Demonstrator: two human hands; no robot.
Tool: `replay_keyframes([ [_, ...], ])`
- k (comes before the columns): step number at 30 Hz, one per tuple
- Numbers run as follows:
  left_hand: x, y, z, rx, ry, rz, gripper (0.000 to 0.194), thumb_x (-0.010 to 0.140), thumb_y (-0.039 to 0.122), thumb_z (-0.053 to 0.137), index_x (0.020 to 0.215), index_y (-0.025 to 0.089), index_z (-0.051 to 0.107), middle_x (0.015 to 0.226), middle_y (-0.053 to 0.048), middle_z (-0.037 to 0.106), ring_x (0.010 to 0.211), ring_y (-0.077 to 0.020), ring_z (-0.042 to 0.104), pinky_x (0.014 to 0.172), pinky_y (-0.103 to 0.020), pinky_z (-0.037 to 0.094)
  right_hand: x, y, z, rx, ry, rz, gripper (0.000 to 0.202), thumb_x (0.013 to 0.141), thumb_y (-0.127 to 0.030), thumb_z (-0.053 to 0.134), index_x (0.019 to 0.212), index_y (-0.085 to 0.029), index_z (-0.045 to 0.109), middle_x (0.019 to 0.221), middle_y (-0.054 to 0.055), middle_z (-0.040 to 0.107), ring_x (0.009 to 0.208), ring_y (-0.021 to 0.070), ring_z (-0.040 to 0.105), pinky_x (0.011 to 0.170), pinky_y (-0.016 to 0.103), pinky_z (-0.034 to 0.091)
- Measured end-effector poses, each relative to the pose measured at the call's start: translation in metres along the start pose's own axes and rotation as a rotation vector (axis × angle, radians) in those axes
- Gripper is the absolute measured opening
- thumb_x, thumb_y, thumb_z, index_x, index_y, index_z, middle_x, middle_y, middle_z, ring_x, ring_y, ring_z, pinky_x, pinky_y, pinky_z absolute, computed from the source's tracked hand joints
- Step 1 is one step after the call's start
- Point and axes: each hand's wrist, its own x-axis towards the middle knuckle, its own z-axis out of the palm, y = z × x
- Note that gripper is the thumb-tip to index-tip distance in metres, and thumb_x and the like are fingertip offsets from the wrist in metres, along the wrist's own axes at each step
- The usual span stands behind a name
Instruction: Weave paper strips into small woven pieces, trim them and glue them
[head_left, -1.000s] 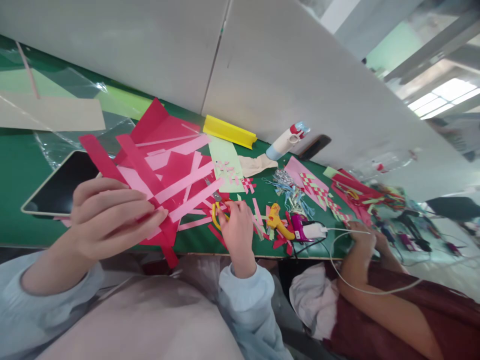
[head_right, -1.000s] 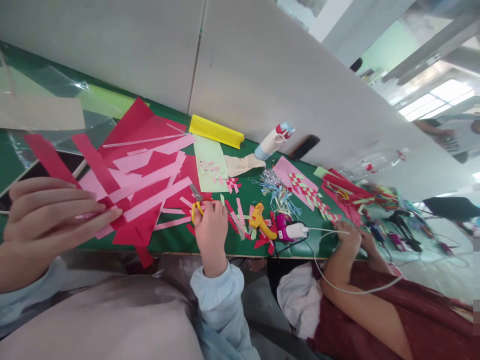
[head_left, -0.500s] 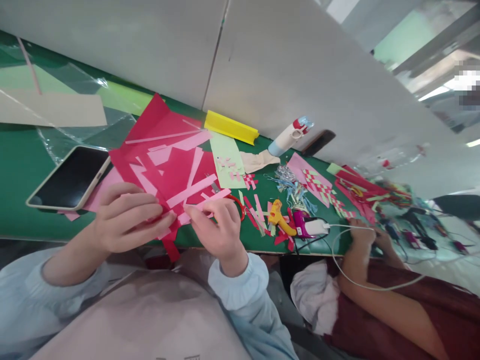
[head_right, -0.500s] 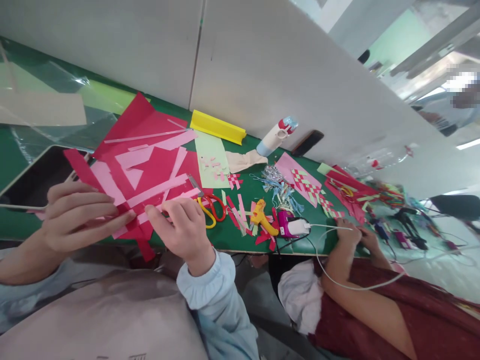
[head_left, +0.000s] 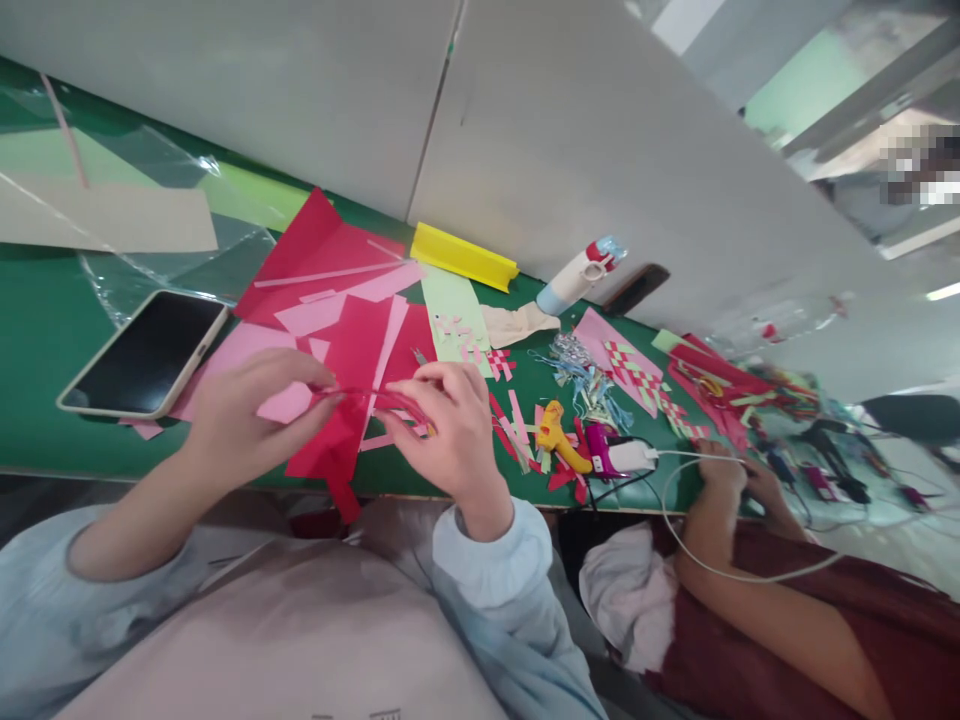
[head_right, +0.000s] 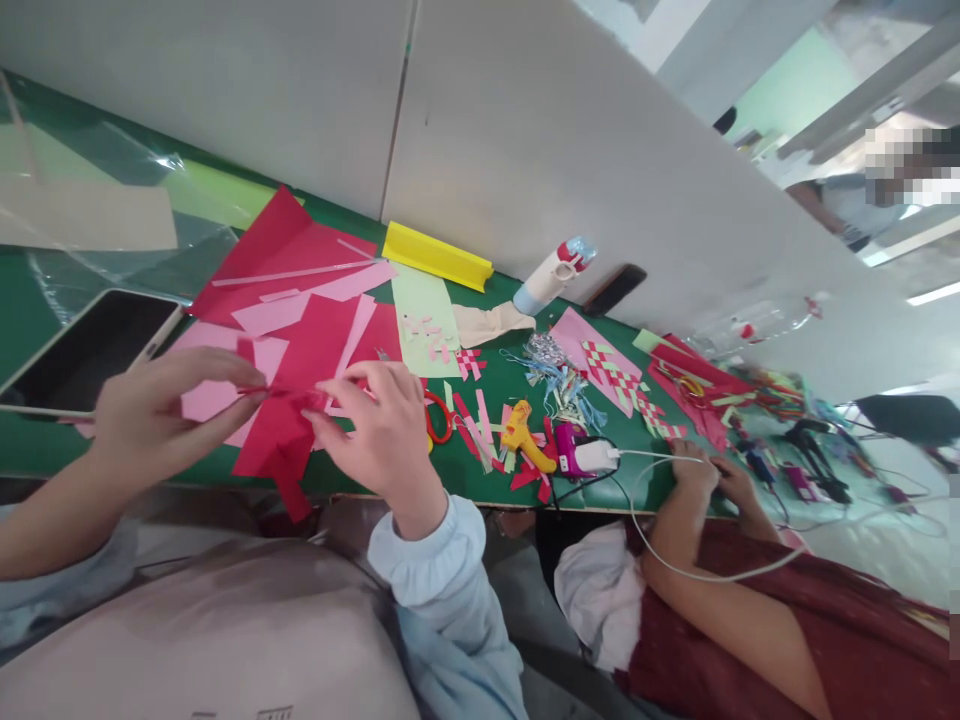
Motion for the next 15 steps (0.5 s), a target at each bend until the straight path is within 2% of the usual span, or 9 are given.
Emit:
replay_keyframes([
  [2, 0.003, 0.007, 0.003, -0.199, -0.004, -0.418, 0.014, 0.082, 0.032, 0.073, 0.081, 0.02, 0.065, 0.076, 0.003, 0.067, 0.071, -0.0125, 0.063, 0.069, -0.024, 0.053, 0.008, 0.006, -0.007, 0.109, -0.162, 0.096, 0.026, 0.091, -0.043, 0.07, 0.099, -0.019, 0.075, 0.097, 0.007, 0.07, 0.096, 0.0193, 0.061, 0.092, 0.034, 0.048],
  [3, 0.004, 0.01, 0.005, -0.335, -0.034, -0.582, 0.02, 0.079, 0.036, 0.076, 0.078, 0.02, 0.064, 0.074, 0.003, 0.066, 0.069, -0.0122, 0.062, 0.067, -0.023, 0.052, 0.012, 0.009, -0.01, 0.172, -0.225, 0.136, 0.026, 0.092, -0.043, 0.068, 0.098, -0.018, 0.075, 0.095, 0.007, 0.07, 0.093, 0.0185, 0.062, 0.09, 0.033, 0.049],
  [5, 0.007, 0.013, 0.008, -0.581, -0.068, -0.797, 0.026, 0.074, 0.039, 0.08, 0.075, 0.018, 0.064, 0.071, 0.003, 0.064, 0.068, -0.0118, 0.061, 0.064, -0.022, 0.052, 0.019, 0.017, -0.012, 0.307, -0.31, 0.231, 0.025, 0.095, -0.039, 0.063, 0.092, -0.017, 0.074, 0.087, 0.005, 0.07, 0.084, 0.0163, 0.063, 0.08, 0.029, 0.049],
  [7, 0.009, 0.014, 0.011, -0.732, -0.062, -0.916, 0.028, 0.069, 0.037, 0.084, 0.073, 0.018, 0.065, 0.068, 0.003, 0.064, 0.065, -0.0104, 0.06, 0.06, -0.02, 0.05, 0.024, 0.024, -0.012, 0.431, -0.359, 0.361, 0.024, 0.094, -0.037, 0.063, 0.087, -0.017, 0.074, 0.083, 0.003, 0.071, 0.078, 0.0149, 0.064, 0.074, 0.027, 0.049],
  [10, 0.011, 0.016, 0.014, -0.842, -0.049, -1.077, 0.032, 0.059, 0.034, 0.09, 0.072, 0.017, 0.065, 0.066, 0.004, 0.064, 0.06, -0.0086, 0.058, 0.055, -0.018, 0.047, 0.03, 0.032, -0.01, 0.538, -0.398, 0.524, 0.021, 0.088, -0.037, 0.067, 0.085, -0.017, 0.074, 0.084, 0.004, 0.075, 0.077, 0.0159, 0.066, 0.075, 0.028, 0.05],
  [15, 0.01, 0.016, 0.015, -0.894, -0.089, -1.226, 0.039, 0.052, 0.036, 0.092, 0.073, 0.017, 0.065, 0.066, 0.003, 0.066, 0.056, -0.0111, 0.061, 0.051, -0.02, 0.048, 0.038, 0.041, -0.012, 0.607, -0.5, 0.604, 0.022, 0.084, -0.037, 0.069, 0.082, -0.016, 0.075, 0.077, 0.004, 0.073, 0.07, 0.0152, 0.064, 0.067, 0.027, 0.049],
])
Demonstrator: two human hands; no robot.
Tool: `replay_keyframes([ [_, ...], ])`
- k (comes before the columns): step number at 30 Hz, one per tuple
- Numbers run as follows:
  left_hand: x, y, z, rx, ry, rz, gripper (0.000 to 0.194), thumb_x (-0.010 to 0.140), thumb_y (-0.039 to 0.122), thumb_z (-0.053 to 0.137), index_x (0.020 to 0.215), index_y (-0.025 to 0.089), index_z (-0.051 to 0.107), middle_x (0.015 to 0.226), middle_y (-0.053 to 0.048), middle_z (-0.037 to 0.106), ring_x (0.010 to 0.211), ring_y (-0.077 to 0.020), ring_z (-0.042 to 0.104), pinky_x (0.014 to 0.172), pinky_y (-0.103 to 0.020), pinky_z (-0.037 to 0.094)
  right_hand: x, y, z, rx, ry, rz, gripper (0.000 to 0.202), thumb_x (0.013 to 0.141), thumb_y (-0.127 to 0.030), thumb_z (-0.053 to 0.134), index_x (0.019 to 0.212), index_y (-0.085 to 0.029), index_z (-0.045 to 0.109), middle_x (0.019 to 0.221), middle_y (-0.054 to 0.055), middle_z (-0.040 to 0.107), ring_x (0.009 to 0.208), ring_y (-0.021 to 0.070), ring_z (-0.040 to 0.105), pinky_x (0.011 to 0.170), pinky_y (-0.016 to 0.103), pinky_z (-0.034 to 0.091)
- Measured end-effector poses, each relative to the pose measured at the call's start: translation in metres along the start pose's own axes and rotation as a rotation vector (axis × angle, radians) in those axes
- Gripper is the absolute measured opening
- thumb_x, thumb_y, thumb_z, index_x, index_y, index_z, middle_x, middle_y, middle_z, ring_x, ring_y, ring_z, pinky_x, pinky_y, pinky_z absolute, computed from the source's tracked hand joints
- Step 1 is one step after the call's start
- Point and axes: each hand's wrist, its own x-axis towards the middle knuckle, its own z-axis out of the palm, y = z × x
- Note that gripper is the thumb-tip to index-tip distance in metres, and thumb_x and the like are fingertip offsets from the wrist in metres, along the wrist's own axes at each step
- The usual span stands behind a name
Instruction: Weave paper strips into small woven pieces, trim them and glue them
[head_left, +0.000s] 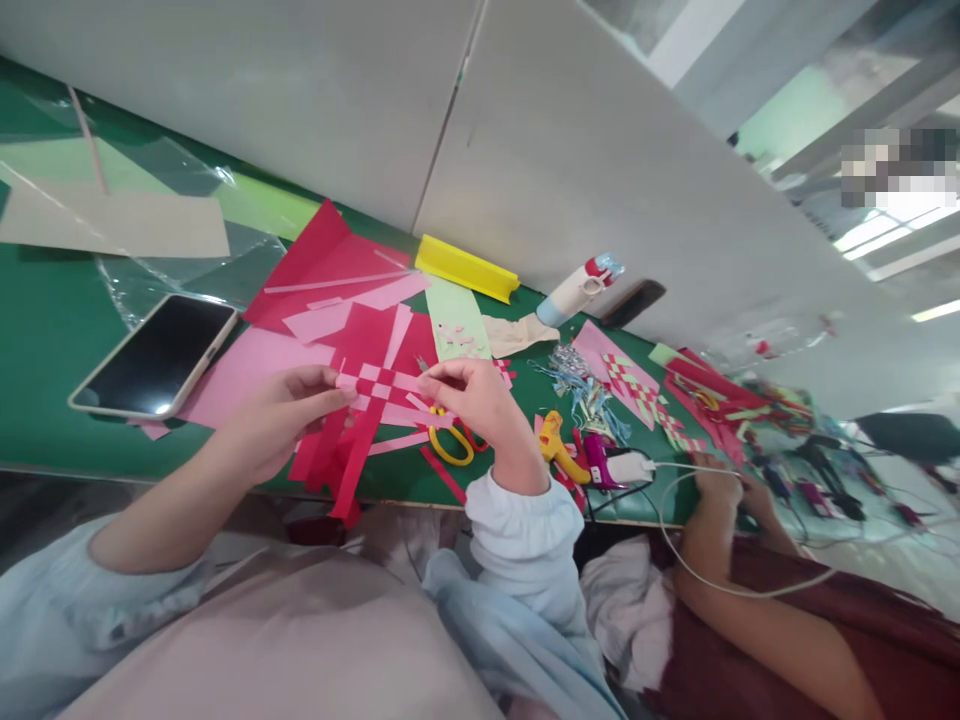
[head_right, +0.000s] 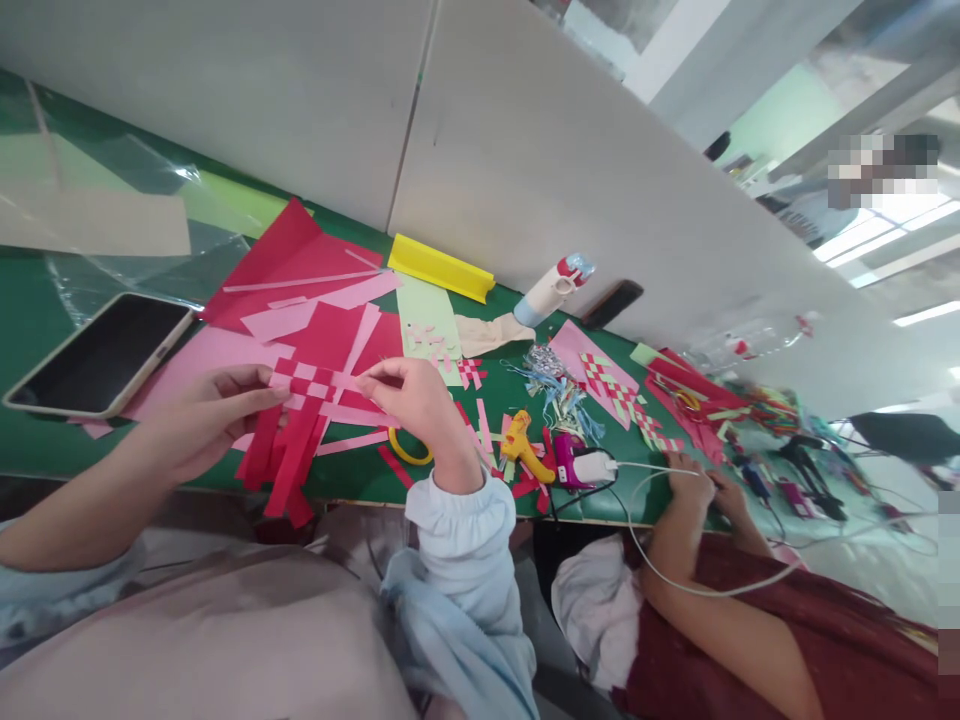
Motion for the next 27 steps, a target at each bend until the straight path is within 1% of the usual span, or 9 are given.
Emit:
replay_keyframes([
  [2, 0.0, 0.0, -0.001, 0.044, -0.018, -0.03, 0.04, 0.053, 0.039, 0.091, 0.076, 0.017, 0.066, 0.069, 0.001, 0.069, 0.058, -0.013, 0.064, 0.051, -0.02, 0.049, 0.002, 0.0, -0.003, 0.01, -0.058, 0.029, 0.023, 0.083, -0.037, 0.068, 0.08, -0.015, 0.074, 0.068, 0.002, 0.069, 0.061, 0.0124, 0.059, 0.061, 0.025, 0.046],
  [4, 0.0, 0.0, -0.002, 0.093, -0.042, -0.054, 0.041, 0.054, 0.042, 0.09, 0.079, 0.016, 0.068, 0.073, -0.002, 0.071, 0.062, -0.015, 0.066, 0.051, -0.021, 0.05, 0.004, -0.001, -0.004, 0.022, -0.104, 0.044, 0.023, 0.083, -0.036, 0.067, 0.077, -0.015, 0.072, 0.066, 0.001, 0.066, 0.057, 0.0102, 0.055, 0.057, 0.024, 0.044],
  [8, 0.0, -0.001, 0.0, 0.122, -0.096, -0.07, 0.042, 0.051, 0.042, 0.092, 0.076, 0.016, 0.071, 0.068, -0.003, 0.07, 0.058, -0.0152, 0.063, 0.049, -0.022, 0.049, 0.005, -0.006, -0.003, 0.061, -0.161, 0.104, 0.02, 0.082, -0.033, 0.067, 0.076, -0.015, 0.071, 0.068, 0.002, 0.068, 0.056, 0.0099, 0.056, 0.054, 0.022, 0.045],
  [10, -0.001, -0.003, 0.001, 0.136, -0.09, -0.062, 0.039, 0.052, 0.043, 0.091, 0.071, 0.016, 0.071, 0.065, -0.003, 0.069, 0.055, -0.0146, 0.061, 0.046, -0.022, 0.048, 0.005, -0.007, 0.0, 0.076, -0.178, 0.111, 0.02, 0.081, -0.033, 0.067, 0.075, -0.015, 0.071, 0.066, 0.002, 0.068, 0.057, 0.0107, 0.058, 0.054, 0.022, 0.045],
  [14, -0.001, -0.008, 0.001, 0.166, -0.091, -0.063, 0.037, 0.059, 0.047, 0.087, 0.063, 0.016, 0.069, 0.056, -0.002, 0.064, 0.048, -0.0132, 0.055, 0.042, -0.023, 0.043, 0.007, -0.007, 0.003, 0.06, -0.185, 0.087, 0.02, 0.082, -0.032, 0.067, 0.072, -0.015, 0.07, 0.066, 0.002, 0.068, 0.057, 0.0101, 0.057, 0.056, 0.022, 0.046],
  [18, 0.0, -0.01, -0.001, 0.05, -0.053, -0.081, 0.03, 0.06, 0.041, 0.082, 0.059, 0.017, 0.063, 0.055, -0.001, 0.061, 0.051, -0.0154, 0.058, 0.047, -0.026, 0.049, 0.008, -0.004, 0.003, 0.057, -0.179, 0.112, 0.019, 0.082, -0.031, 0.066, 0.071, -0.015, 0.07, 0.065, 0.002, 0.068, 0.056, 0.0097, 0.056, 0.055, 0.022, 0.045],
  [20, 0.001, -0.01, -0.002, 0.004, -0.053, -0.092, 0.025, 0.061, 0.04, 0.076, 0.059, 0.018, 0.062, 0.056, -0.002, 0.062, 0.054, -0.0175, 0.06, 0.051, -0.028, 0.052, 0.009, -0.003, 0.002, 0.061, -0.18, 0.113, 0.021, 0.082, -0.031, 0.066, 0.07, -0.015, 0.069, 0.064, 0.002, 0.067, 0.055, 0.0094, 0.056, 0.054, 0.021, 0.044],
  [23, 0.001, -0.011, -0.004, -0.028, -0.099, -0.12, 0.021, 0.059, 0.038, 0.067, 0.063, 0.018, 0.066, 0.064, -0.006, 0.069, 0.06, -0.0205, 0.063, 0.054, -0.031, 0.055, 0.008, -0.002, 0.001, 0.065, -0.182, 0.116, 0.023, 0.083, -0.032, 0.066, 0.069, -0.014, 0.069, 0.064, 0.002, 0.067, 0.054, 0.0091, 0.056, 0.053, 0.021, 0.043],
  [27, -0.002, -0.014, -0.008, -0.03, -0.109, -0.088, 0.019, 0.057, 0.035, 0.071, 0.061, 0.017, 0.065, 0.064, -0.005, 0.069, 0.063, -0.0203, 0.064, 0.058, -0.03, 0.057, 0.008, -0.001, 0.001, 0.062, -0.173, 0.128, 0.019, 0.081, -0.029, 0.067, 0.069, -0.015, 0.069, 0.063, 0.001, 0.067, 0.052, 0.0088, 0.056, 0.054, 0.022, 0.044],
])
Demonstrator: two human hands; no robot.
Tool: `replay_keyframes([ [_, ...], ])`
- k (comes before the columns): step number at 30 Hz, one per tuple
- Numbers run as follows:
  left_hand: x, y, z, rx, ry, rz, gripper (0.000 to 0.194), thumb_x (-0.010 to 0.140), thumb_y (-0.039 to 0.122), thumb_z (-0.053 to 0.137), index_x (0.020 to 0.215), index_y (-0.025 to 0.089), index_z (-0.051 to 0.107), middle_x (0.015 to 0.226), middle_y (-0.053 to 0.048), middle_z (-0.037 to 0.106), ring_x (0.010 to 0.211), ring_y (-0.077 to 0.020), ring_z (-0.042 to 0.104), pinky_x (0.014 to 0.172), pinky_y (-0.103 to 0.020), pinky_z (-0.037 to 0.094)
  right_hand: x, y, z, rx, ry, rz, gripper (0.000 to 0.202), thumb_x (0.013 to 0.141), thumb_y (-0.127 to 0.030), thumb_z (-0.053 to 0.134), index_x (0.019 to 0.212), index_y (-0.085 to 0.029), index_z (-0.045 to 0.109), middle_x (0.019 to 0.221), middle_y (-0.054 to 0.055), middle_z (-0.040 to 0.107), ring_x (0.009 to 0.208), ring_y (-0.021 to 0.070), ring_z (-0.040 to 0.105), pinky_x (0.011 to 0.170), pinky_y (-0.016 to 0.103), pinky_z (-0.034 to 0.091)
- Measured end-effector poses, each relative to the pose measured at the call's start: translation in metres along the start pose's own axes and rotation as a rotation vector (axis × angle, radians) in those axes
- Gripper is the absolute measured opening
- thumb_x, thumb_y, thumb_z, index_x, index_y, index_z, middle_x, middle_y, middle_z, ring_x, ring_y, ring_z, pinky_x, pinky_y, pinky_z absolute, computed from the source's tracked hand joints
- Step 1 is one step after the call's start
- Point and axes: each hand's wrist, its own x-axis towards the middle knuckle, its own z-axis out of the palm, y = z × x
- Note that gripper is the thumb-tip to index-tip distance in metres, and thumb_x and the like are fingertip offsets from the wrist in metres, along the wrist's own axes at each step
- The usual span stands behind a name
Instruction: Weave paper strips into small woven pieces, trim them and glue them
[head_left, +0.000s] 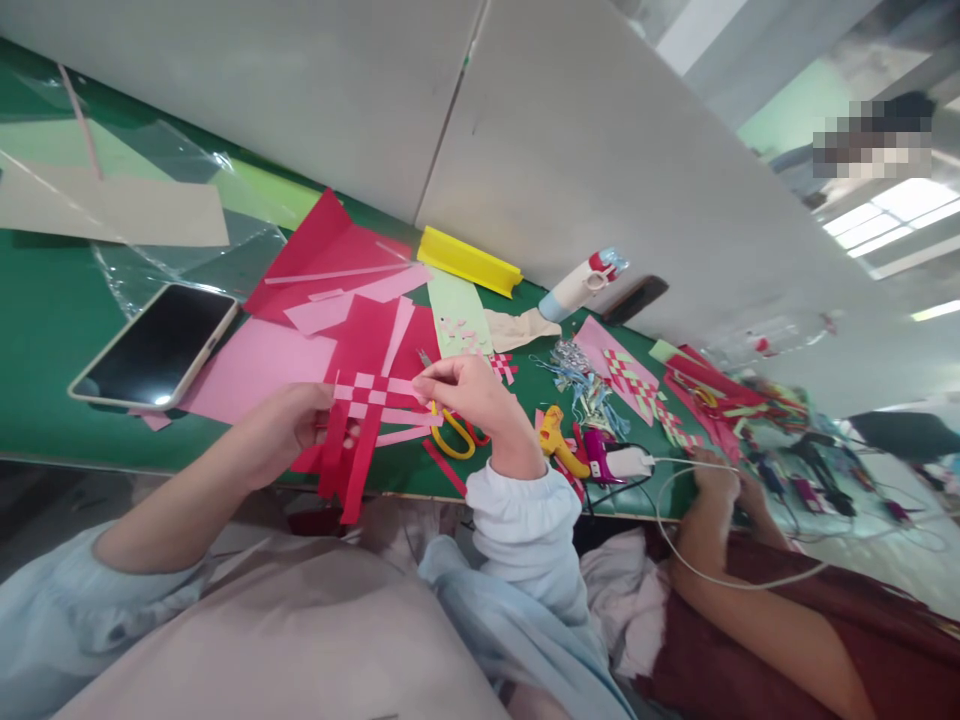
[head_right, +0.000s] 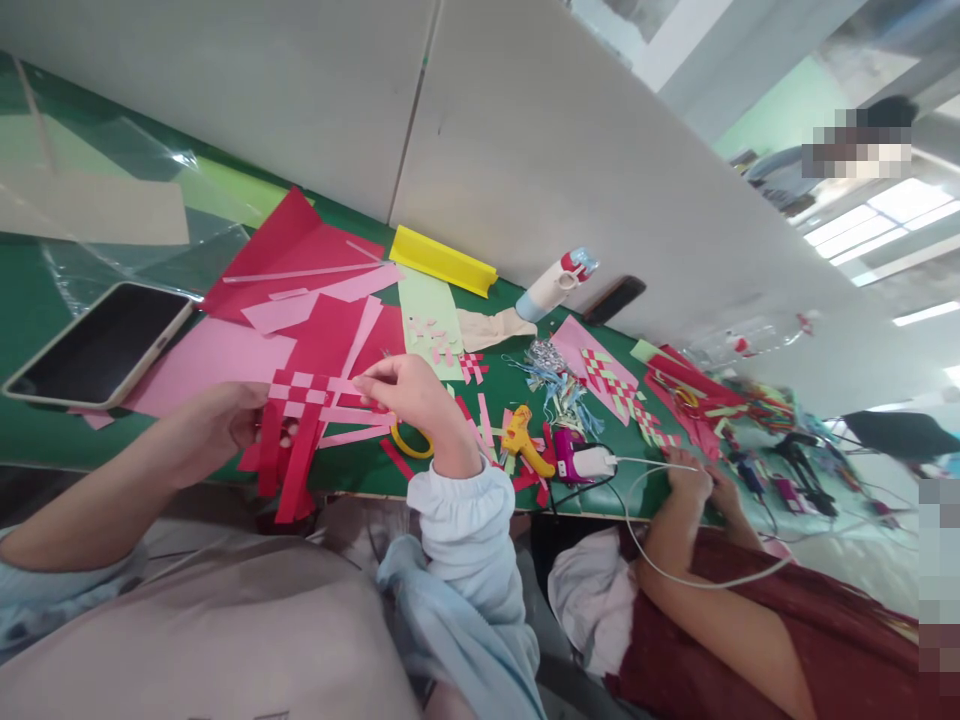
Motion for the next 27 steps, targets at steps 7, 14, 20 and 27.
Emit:
replay_keyframes([
  [7, -0.004, -0.006, -0.001, 0.162, -0.037, 0.037, 0.027, 0.059, 0.04, 0.085, 0.068, 0.017, 0.075, 0.064, -0.006, 0.071, 0.058, -0.0175, 0.063, 0.051, -0.026, 0.051, 0.001, 0.001, 0.002, -0.036, -0.002, -0.006, 0.02, 0.083, -0.03, 0.067, 0.07, -0.015, 0.071, 0.063, 0.002, 0.069, 0.054, 0.01, 0.058, 0.056, 0.022, 0.046],
  [14, 0.0, -0.013, -0.005, 0.224, 0.01, 0.082, 0.041, 0.06, 0.055, 0.086, 0.072, 0.018, 0.077, 0.067, -0.008, 0.073, 0.063, -0.019, 0.066, 0.059, -0.028, 0.056, 0.003, 0.013, -0.002, -0.124, -0.052, -0.077, 0.031, 0.085, -0.044, 0.067, 0.076, -0.016, 0.073, 0.064, 0.002, 0.068, 0.057, 0.0116, 0.058, 0.06, 0.025, 0.046],
  [20, -0.003, -0.015, -0.003, 0.207, -0.017, 0.082, 0.044, 0.066, 0.062, 0.082, 0.067, 0.019, 0.073, 0.067, -0.006, 0.071, 0.063, -0.0184, 0.064, 0.057, -0.026, 0.055, 0.001, 0.001, 0.002, -0.147, -0.101, -0.11, 0.028, 0.083, -0.042, 0.069, 0.078, -0.015, 0.074, 0.068, 0.003, 0.069, 0.061, 0.0119, 0.058, 0.061, 0.024, 0.043],
  [27, -0.006, -0.012, 0.003, 0.087, 0.015, 0.026, 0.046, 0.056, 0.06, 0.088, 0.063, 0.018, 0.071, 0.063, -0.004, 0.067, 0.057, -0.0149, 0.059, 0.051, -0.023, 0.051, 0.003, 0.004, 0.003, -0.153, -0.109, -0.098, 0.028, 0.083, -0.04, 0.069, 0.072, -0.015, 0.073, 0.065, 0.003, 0.068, 0.063, 0.0126, 0.059, 0.063, 0.025, 0.043],
])
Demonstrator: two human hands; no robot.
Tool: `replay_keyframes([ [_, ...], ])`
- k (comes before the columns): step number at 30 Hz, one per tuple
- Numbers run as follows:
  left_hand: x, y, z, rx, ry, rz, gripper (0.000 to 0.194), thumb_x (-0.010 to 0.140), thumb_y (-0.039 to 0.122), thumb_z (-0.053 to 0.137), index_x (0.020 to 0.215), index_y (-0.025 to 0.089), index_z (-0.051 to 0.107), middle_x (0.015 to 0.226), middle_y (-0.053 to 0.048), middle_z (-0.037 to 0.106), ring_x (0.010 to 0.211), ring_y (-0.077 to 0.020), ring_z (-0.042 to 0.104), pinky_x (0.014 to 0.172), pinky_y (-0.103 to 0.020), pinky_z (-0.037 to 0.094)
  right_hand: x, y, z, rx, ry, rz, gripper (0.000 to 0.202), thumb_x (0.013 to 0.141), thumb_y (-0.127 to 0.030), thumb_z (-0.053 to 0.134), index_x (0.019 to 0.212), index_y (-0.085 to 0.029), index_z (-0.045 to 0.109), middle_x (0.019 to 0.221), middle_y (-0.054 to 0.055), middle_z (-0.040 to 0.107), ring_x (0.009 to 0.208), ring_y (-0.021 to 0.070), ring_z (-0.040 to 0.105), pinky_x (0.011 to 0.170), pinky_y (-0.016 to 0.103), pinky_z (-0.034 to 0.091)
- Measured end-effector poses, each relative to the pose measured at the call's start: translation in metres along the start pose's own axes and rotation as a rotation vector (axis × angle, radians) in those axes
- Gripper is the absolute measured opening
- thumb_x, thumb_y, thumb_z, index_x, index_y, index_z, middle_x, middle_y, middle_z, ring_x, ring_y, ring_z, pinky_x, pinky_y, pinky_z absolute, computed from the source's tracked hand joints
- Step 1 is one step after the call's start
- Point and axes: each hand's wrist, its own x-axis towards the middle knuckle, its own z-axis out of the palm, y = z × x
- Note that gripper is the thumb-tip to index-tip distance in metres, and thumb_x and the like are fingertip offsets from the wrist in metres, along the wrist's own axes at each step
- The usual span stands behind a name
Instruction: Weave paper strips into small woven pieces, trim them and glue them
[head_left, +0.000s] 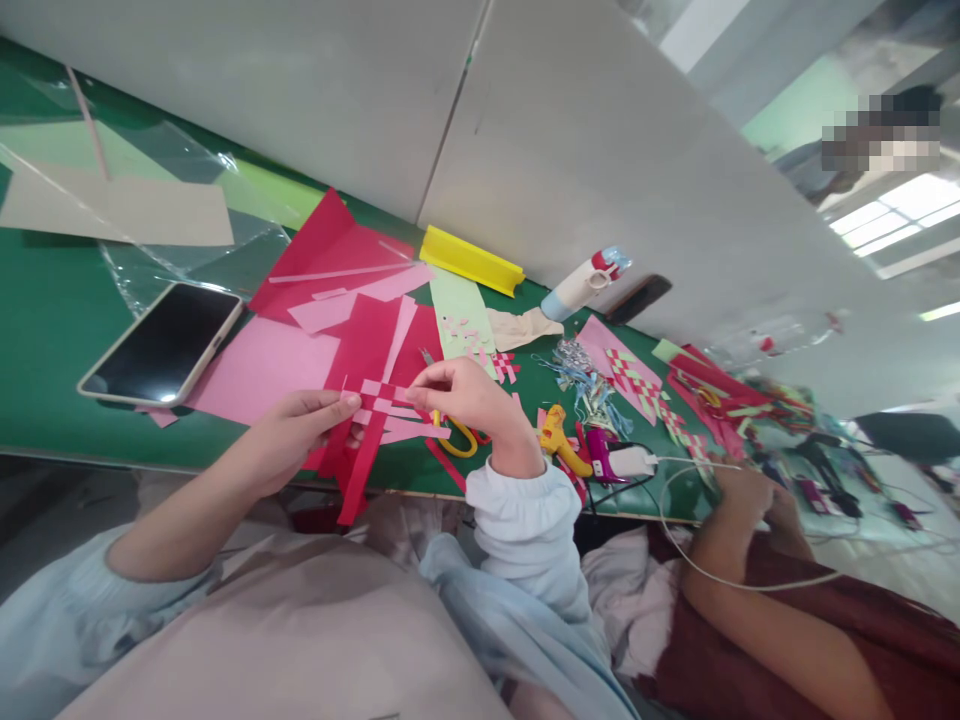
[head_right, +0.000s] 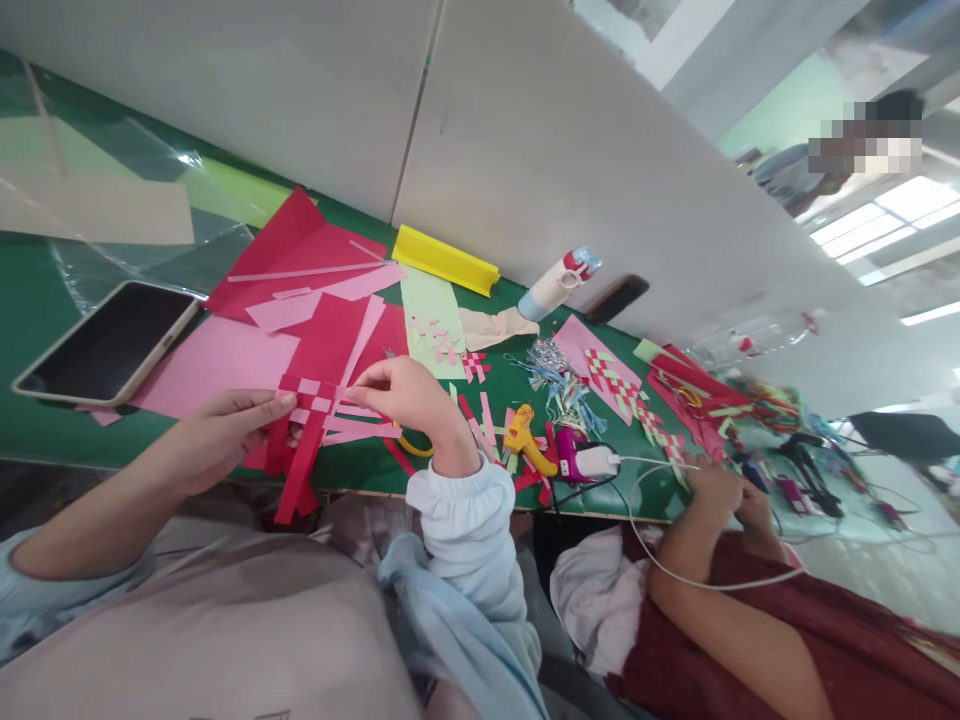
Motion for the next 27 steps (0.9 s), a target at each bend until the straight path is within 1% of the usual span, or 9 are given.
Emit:
replay_keyframes([
  [5, -0.001, 0.001, 0.002, -0.058, 0.014, -0.033, 0.045, 0.054, 0.055, 0.091, 0.066, 0.016, 0.072, 0.064, -0.005, 0.069, 0.058, -0.0144, 0.06, 0.05, -0.022, 0.05, 0.0, -0.001, 0.0, 0.013, -0.007, 0.007, 0.029, 0.082, -0.041, 0.068, 0.072, -0.014, 0.072, 0.065, 0.003, 0.068, 0.061, 0.0125, 0.057, 0.062, 0.026, 0.043],
  [11, 0.0, 0.0, 0.0, -0.138, 0.015, -0.037, 0.041, 0.056, 0.05, 0.092, 0.066, 0.016, 0.072, 0.06, -0.003, 0.067, 0.05, -0.0109, 0.056, 0.043, -0.018, 0.045, 0.0, -0.003, 0.0, 0.026, -0.016, 0.037, 0.033, 0.081, -0.045, 0.071, 0.072, -0.014, 0.072, 0.065, 0.003, 0.067, 0.06, 0.012, 0.056, 0.061, 0.025, 0.042],
  [13, 0.0, -0.001, 0.0, -0.135, 0.021, -0.047, 0.04, 0.057, 0.049, 0.092, 0.069, 0.016, 0.073, 0.063, -0.004, 0.07, 0.053, -0.0125, 0.06, 0.045, -0.019, 0.049, 0.0, -0.004, 0.0, 0.009, -0.026, 0.038, 0.032, 0.081, -0.044, 0.071, 0.073, -0.013, 0.073, 0.066, 0.003, 0.068, 0.061, 0.0125, 0.057, 0.062, 0.026, 0.043],
  [15, 0.0, -0.001, 0.0, -0.118, 0.041, -0.058, 0.041, 0.056, 0.049, 0.091, 0.073, 0.015, 0.075, 0.067, -0.006, 0.072, 0.06, -0.0154, 0.065, 0.051, -0.021, 0.055, 0.001, -0.006, 0.0, -0.016, -0.03, 0.03, 0.031, 0.082, -0.044, 0.071, 0.076, -0.013, 0.075, 0.069, 0.004, 0.07, 0.064, 0.0135, 0.06, 0.064, 0.026, 0.044],
  [17, -0.001, 0.0, 0.001, -0.1, 0.061, -0.068, 0.045, 0.052, 0.05, 0.092, 0.074, 0.015, 0.075, 0.067, -0.006, 0.072, 0.064, -0.0175, 0.067, 0.057, -0.023, 0.058, 0.002, -0.009, 0.001, -0.035, -0.025, 0.008, 0.03, 0.082, -0.043, 0.073, 0.081, -0.014, 0.077, 0.074, 0.005, 0.073, 0.068, 0.0142, 0.062, 0.067, 0.027, 0.045],
  [19, -0.002, 0.001, 0.003, -0.089, 0.063, -0.08, 0.049, 0.048, 0.052, 0.093, 0.074, 0.015, 0.074, 0.066, -0.006, 0.072, 0.063, -0.0182, 0.068, 0.056, -0.025, 0.058, 0.003, -0.014, 0.002, -0.046, -0.019, -0.015, 0.026, 0.083, -0.04, 0.073, 0.084, -0.015, 0.077, 0.079, 0.005, 0.074, 0.072, 0.0142, 0.064, 0.069, 0.026, 0.045],
  [21, -0.002, 0.001, 0.004, -0.078, 0.056, -0.089, 0.052, 0.047, 0.054, 0.093, 0.075, 0.015, 0.074, 0.066, -0.006, 0.072, 0.061, -0.0181, 0.067, 0.054, -0.025, 0.057, 0.004, -0.018, 0.004, -0.063, -0.021, -0.023, 0.02, 0.085, -0.034, 0.07, 0.082, -0.015, 0.076, 0.078, 0.004, 0.073, 0.071, 0.0133, 0.063, 0.068, 0.026, 0.045],
  [24, -0.001, -0.001, 0.002, -0.035, 0.039, -0.057, 0.05, 0.05, 0.055, 0.092, 0.077, 0.015, 0.075, 0.067, -0.006, 0.072, 0.062, -0.018, 0.067, 0.055, -0.025, 0.056, 0.006, -0.021, 0.007, -0.084, -0.016, -0.04, 0.016, 0.086, -0.027, 0.066, 0.078, -0.014, 0.073, 0.072, 0.002, 0.07, 0.066, 0.0114, 0.06, 0.066, 0.025, 0.043],
  [27, 0.001, -0.005, 0.0, 0.024, 0.033, 0.017, 0.047, 0.052, 0.053, 0.092, 0.072, 0.015, 0.074, 0.067, -0.006, 0.072, 0.062, -0.0169, 0.066, 0.058, -0.024, 0.056, 0.006, -0.02, 0.008, -0.056, -0.025, -0.063, 0.016, 0.087, -0.028, 0.065, 0.079, -0.015, 0.07, 0.071, 0.0, 0.068, 0.065, 0.0109, 0.059, 0.066, 0.024, 0.043],
])
